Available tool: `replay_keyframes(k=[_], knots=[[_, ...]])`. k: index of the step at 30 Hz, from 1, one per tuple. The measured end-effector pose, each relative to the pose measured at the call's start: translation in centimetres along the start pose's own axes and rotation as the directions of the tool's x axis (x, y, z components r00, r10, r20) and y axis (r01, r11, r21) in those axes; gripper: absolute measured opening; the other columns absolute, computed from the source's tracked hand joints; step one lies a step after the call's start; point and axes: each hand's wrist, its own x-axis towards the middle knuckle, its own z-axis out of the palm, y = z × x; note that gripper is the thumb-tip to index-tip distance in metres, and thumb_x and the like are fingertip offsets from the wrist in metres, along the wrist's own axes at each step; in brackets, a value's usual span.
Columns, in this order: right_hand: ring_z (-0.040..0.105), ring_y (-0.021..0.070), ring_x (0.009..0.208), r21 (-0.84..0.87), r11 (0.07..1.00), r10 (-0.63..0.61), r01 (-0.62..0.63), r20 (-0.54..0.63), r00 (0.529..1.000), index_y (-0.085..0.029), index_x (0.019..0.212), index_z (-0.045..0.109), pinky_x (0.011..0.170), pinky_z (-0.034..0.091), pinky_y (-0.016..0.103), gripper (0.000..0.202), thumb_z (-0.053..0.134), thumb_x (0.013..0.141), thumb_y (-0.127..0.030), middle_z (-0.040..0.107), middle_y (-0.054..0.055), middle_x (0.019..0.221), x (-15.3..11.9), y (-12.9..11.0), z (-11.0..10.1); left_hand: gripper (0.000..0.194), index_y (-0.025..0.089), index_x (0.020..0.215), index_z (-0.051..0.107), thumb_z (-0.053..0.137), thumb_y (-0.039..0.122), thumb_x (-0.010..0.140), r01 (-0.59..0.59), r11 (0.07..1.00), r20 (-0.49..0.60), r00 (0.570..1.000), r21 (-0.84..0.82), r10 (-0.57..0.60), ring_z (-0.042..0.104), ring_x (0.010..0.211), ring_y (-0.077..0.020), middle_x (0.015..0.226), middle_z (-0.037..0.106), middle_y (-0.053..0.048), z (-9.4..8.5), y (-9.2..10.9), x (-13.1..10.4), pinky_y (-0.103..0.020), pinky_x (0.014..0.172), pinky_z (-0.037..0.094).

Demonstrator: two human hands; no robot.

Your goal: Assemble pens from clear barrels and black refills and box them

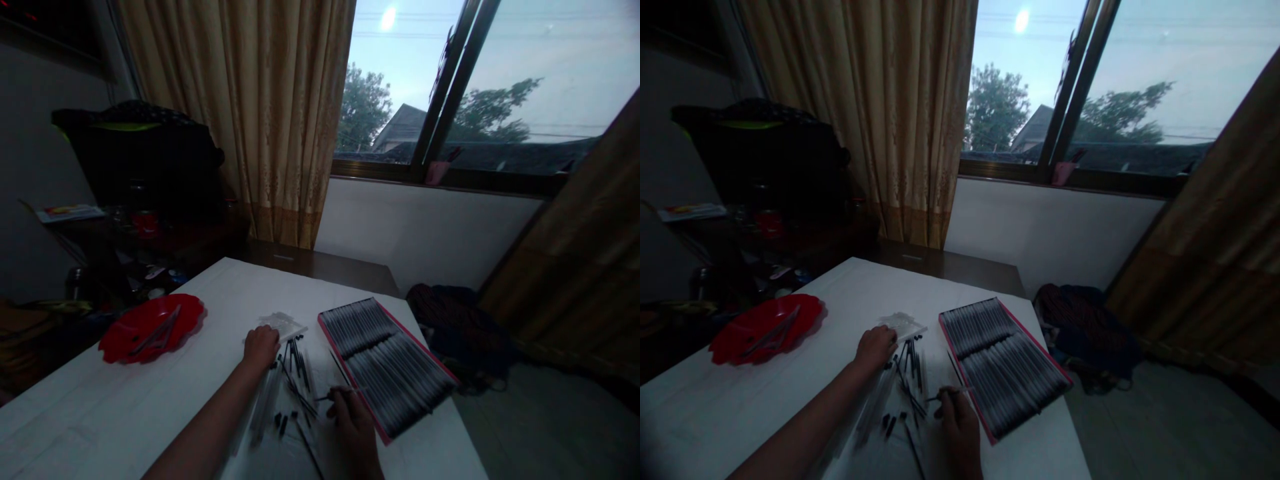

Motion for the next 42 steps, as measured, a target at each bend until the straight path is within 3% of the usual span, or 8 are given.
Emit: replay_keyframes(k=[3,7,10,14,17,22,42], knots=[[0.062,0.0159,0.056,0.051,0.998,0.025,-0.025,0.006,1.000,-0.018,0.081,0.066,0.050,0.045,0.024,0.040,0.055,0.077,-0.057,0.069,0.006,0.077,0.0,-0.1,0.1,0.019,0.021,0.094,0.064,0.050,0.023,0.082,0.016,0.998,-0.010,1.000,-0.052,-0.016,0.059,0.099,-0.0254,0.098,0.067,-0.009,-0.8,-0.3,-0.6,-0.036,0.083,0.042],[0.065,0.0181,0.061,0.159,0.981,0.108,-0.114,0.042,0.993,-0.018,0.081,0.063,0.050,0.046,0.025,0.046,0.057,0.073,-0.063,0.071,0.008,0.081,0.1,-0.7,0.1,0.027,0.027,0.104,0.060,0.038,0.029,0.088,-0.020,0.987,-0.009,1.000,-0.159,0.019,0.063,0.094,-0.0179,0.103,0.069,-0.001,-1.3,-1.2,-4.8,-0.027,0.080,0.047],[0.067,0.0205,0.066,0.252,0.950,0.180,-0.183,0.034,0.983,-0.019,0.079,0.062,0.052,0.048,0.026,0.051,0.059,0.067,-0.068,0.071,0.009,0.082,0.4,-1.3,0.1,0.032,0.030,0.106,0.064,0.037,0.033,0.088,-0.114,0.913,-0.044,0.993,-0.393,0.105,0.062,0.102,-0.0168,0.109,0.069,0.001,0.1,-1.5,-9.0,-0.026,0.089,0.047],[0.069,0.0230,0.073,0.404,0.878,0.265,-0.257,0.037,0.964,-0.019,0.080,0.058,0.057,0.052,0.030,0.053,0.061,0.064,-0.070,0.071,0.008,0.083,0.7,-2.9,-0.1,0.033,0.031,0.101,0.068,0.040,0.038,0.086,-0.110,0.831,-0.107,0.992,-0.545,0.062,0.064,0.101,-0.0193,0.107,0.071,0.000,2.9,-1.5,-12.4,-0.029,0.091,0.049],[0.069,0.0224,0.077,0.468,0.846,0.260,-0.255,0.056,0.964,-0.019,0.082,0.057,0.060,0.053,0.030,0.047,0.061,0.069,-0.065,0.070,0.007,0.085,0.3,-4.5,0.1,0.033,0.030,0.100,0.069,0.043,0.040,0.083,-0.108,0.809,-0.139,0.990,-0.578,0.033,0.065,0.100,-0.0207,0.106,0.071,-0.001,3.9,-1.4,-12.9,-0.032,0.092,0.050],[0.069,0.0221,0.080,0.497,0.836,0.229,-0.231,0.064,0.971,-0.020,0.085,0.056,0.064,0.053,0.030,0.041,0.060,0.074,-0.060,0.069,0.006,0.089,-0.9,-6.3,0.9,0.032,0.031,0.099,0.069,0.044,0.040,0.082,-0.128,0.797,-0.193,0.981,-0.590,0.015,0.066,0.097,-0.0203,0.103,0.072,0.000,3.8,-1.7,-13.0,-0.032,0.090,0.052],[0.068,0.0219,0.081,0.558,0.786,0.265,-0.265,0.083,0.961,-0.021,0.086,0.053,0.067,0.053,0.032,0.039,0.062,0.074,-0.058,0.069,0.004,0.090,-1.6,-6.5,2.6,0.034,0.029,0.099,0.070,0.043,0.039,0.081,-0.082,0.816,-0.195,0.980,-0.573,-0.039,0.066,0.096,-0.0199,0.102,0.073,-0.001,3.8,-3.0,-13.8,-0.031,0.088,0.052]])
